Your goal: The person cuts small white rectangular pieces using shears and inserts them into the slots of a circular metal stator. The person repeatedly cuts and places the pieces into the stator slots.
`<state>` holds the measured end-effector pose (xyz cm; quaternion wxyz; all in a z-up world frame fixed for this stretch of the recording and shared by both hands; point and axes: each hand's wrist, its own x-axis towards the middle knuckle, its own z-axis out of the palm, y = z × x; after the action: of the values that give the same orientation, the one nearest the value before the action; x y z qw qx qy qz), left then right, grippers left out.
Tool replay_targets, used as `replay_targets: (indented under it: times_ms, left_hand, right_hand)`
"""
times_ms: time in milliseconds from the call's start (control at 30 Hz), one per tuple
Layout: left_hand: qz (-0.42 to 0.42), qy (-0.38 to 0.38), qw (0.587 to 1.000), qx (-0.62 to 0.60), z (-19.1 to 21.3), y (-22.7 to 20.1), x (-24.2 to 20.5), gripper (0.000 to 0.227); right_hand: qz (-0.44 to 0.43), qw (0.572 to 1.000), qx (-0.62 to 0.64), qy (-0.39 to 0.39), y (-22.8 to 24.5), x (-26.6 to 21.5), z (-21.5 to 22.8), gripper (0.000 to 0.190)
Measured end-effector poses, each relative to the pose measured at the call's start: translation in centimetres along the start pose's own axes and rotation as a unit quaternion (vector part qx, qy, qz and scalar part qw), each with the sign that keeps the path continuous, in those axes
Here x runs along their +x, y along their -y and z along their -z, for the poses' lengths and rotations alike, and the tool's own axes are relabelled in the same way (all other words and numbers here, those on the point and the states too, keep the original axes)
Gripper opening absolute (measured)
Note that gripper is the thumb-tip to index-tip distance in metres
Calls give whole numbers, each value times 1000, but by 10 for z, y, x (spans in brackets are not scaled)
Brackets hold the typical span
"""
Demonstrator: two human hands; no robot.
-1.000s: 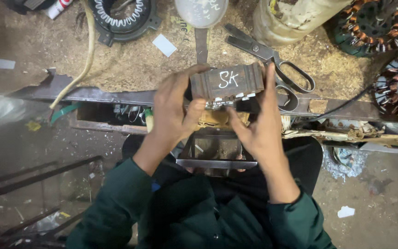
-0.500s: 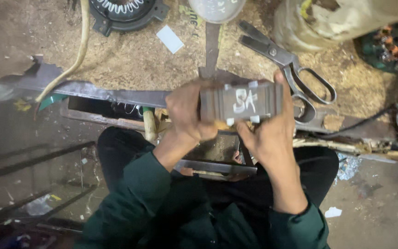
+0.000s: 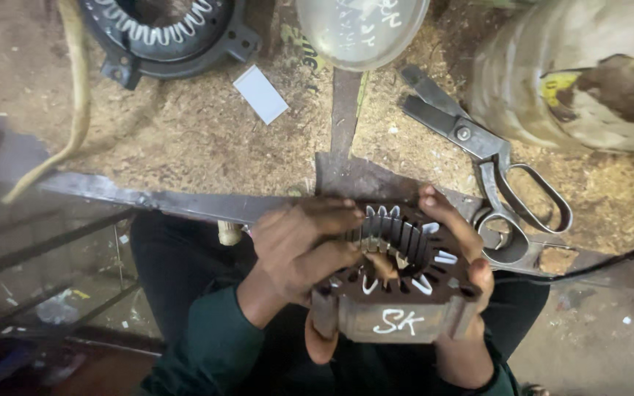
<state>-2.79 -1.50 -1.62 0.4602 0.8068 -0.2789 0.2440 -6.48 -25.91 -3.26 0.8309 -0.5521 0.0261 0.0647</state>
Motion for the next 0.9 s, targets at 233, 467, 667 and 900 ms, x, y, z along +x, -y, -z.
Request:
replay_targets:
  times_ms: [233, 467, 667, 900]
  left_hand:
    - [29, 39, 999, 0, 8, -7, 12, 12]
    - [16, 36, 999, -13, 7, -4, 14, 13]
    - [29, 43, 998, -46, 9, -4, 16, 13]
    - [9, 48, 999, -23, 9, -1, 10, 15]
  right_hand:
    - [-26, 998, -22, -49, 8, -3, -28, 85]
    - [-77, 996, 37, 0, 23, -4, -14, 84]
    - [-72, 997, 23, -23, 13, -8, -7, 91]
    - [-49, 997, 53, -16, 11, -8, -8, 84]
